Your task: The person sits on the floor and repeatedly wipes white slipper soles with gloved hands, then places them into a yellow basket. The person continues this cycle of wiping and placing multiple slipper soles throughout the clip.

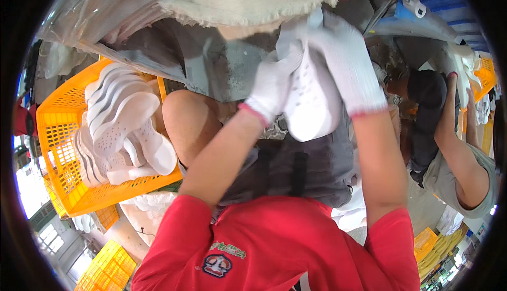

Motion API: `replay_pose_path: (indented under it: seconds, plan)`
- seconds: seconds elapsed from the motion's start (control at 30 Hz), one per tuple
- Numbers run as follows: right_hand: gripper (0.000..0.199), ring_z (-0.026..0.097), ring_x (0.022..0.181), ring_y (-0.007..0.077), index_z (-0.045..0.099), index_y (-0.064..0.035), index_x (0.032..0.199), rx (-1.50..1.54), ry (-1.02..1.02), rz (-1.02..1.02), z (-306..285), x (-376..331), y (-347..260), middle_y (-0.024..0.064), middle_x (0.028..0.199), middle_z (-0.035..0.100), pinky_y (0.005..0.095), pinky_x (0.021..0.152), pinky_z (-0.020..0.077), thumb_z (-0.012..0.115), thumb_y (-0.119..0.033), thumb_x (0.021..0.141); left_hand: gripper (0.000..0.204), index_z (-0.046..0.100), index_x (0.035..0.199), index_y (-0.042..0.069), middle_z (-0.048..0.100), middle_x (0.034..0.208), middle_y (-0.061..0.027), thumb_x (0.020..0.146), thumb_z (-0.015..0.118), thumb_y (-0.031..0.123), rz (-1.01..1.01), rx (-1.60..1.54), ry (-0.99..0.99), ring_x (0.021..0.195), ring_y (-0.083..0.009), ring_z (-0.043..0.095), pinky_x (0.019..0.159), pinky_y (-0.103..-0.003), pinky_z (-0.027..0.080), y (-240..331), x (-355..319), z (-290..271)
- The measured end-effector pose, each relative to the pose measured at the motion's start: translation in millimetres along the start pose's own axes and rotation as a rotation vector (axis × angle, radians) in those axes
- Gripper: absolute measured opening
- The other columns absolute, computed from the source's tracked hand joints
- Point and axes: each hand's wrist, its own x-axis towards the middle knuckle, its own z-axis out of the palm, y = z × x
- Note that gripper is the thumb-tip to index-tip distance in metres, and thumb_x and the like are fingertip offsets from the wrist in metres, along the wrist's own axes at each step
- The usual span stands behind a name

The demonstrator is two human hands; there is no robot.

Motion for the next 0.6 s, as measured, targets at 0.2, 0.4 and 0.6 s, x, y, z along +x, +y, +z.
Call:
replay_pose_path:
  seconds: [0.2, 0.4, 0.6]
  plan:
    - [0.104, 0.069, 0.133, 0.0254, 0.041, 0.0089, 0.166, 0.203, 0.301, 0.134, -28.6, -84.3, 4.8, 0.0262, 0.154, 0.061, 0.0351, 0.11, 0.0568, 0.094, -0.015, 0.079, 0.043, 0.072, 0.126, -0.001, 0.075, 0.124, -0.007, 0.115, 0.065, 0.039, 0.096, -0.092, 0.171, 0.106, -0.0163, 0.071, 0.093, -0.032, 0.057, -19.2, 55.0, 62.4]
    - [0.089, 0.072, 0.124, 0.0278, 0.051, 0.0101, 0.158, -0.314, 0.567, -0.052, 6.1, -46.8, 51.0, 0.0245, 0.143, 0.067, 0.0409, 0.106, 0.0582, 0.09, -0.023, 0.084, 0.047, 0.06, 0.151, 0.007, 0.071, 0.138, -0.009, 0.117, 0.059, 0.039, 0.043, -0.246, 0.025, 0.129, -0.0252, 0.067, 0.111, -0.037, 0.053, -3.9, 106.0, 41.4]
    - [0.066, 0.074, 0.114, 0.0461, 0.069, 0.0116, 0.126, -0.026, 0.342, -0.084, -0.2, 0.6, 93.9, 0.0344, 0.118, 0.075, 0.0471, 0.098, 0.0608, 0.081, -0.039, 0.086, 0.071, 0.055, 0.156, -0.004, 0.072, 0.14, -0.0254, 0.11, 0.065, 0.05, 0.128, 0.892, 0.124, 0.127, -0.0327, 0.07, 0.111, -0.044, 0.052, 29.3, 84.5, -40.2]
